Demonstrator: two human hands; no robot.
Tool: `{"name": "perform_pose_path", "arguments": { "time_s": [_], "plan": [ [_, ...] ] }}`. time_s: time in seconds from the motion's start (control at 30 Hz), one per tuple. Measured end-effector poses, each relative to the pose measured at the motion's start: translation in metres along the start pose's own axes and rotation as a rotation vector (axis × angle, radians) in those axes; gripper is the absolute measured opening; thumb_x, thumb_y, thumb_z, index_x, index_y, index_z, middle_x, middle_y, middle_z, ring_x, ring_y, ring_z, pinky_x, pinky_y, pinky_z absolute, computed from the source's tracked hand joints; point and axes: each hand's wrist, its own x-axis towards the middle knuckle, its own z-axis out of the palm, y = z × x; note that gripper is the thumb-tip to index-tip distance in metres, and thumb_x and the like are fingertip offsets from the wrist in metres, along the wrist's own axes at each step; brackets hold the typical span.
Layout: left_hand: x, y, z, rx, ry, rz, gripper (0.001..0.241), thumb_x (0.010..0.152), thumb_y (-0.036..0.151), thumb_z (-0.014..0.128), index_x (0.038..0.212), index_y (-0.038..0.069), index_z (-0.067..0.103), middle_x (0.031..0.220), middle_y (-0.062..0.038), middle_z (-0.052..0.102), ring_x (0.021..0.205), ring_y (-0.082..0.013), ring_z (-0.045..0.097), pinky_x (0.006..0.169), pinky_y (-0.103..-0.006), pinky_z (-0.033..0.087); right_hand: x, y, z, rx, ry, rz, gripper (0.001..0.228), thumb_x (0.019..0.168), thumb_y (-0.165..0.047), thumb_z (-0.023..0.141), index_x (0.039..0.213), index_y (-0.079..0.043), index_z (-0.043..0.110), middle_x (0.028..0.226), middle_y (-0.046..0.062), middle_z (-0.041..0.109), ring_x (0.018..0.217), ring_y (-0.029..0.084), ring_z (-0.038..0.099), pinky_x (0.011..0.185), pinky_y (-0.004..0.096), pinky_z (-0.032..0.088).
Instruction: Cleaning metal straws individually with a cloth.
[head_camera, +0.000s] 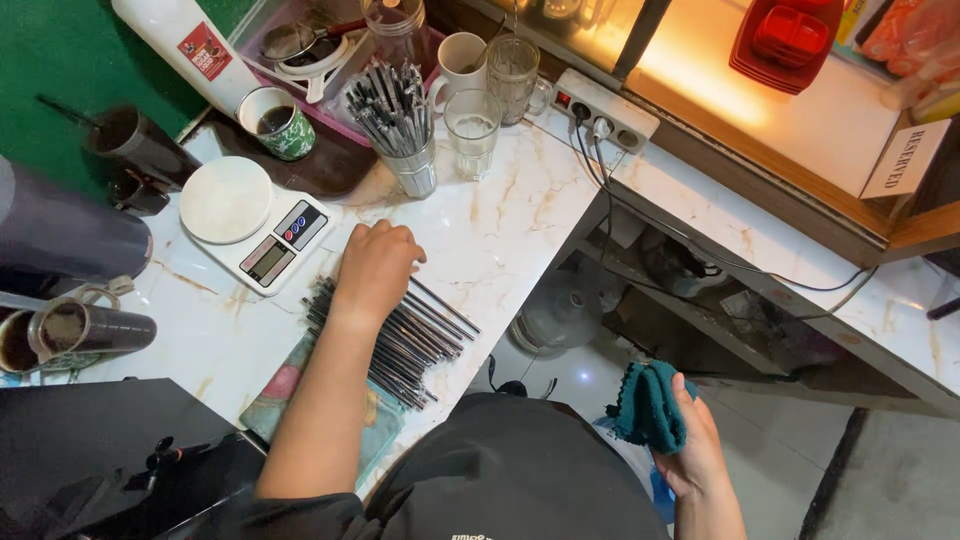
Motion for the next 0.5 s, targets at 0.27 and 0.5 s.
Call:
{"name": "perform_pose_path", "arguments": {
  "time_s": [0.27,0.5],
  "plan": [
    [0.000,0.004,0.003,0.060,-0.227,-0.105,0.008,0.075,0.013,0.077,0.077,0.019,0.081,0.089,0.000,0.072,0.102,-0.0248,0.062,0.090,-0.0439,0.045,0.009,0.004,-0.023,0.103,-0.006,-0.093,0.049,0.099,-0.048,0.063,0.118,-0.003,0.063,0.102,0.006,0.068,0.089,0.016,0.063,0.079,0.034,0.053],
    [0.020,0.042,-0.022,-0.387,-0.239,-0.196,0.014,0.088,0.022,0.072,0.098,0.013,0.073,0.083,-0.003,0.075,0.084,-0.0220,0.071,0.076,-0.0392,0.051,-0.019,-0.019,0.013,0.293,0.010,-0.013,0.065,0.096,-0.056,0.048,0.130,-0.002,0.059,0.117,0.010,0.067,0.107,0.023,0.063,0.098,0.043,0.050]
  ]
}}
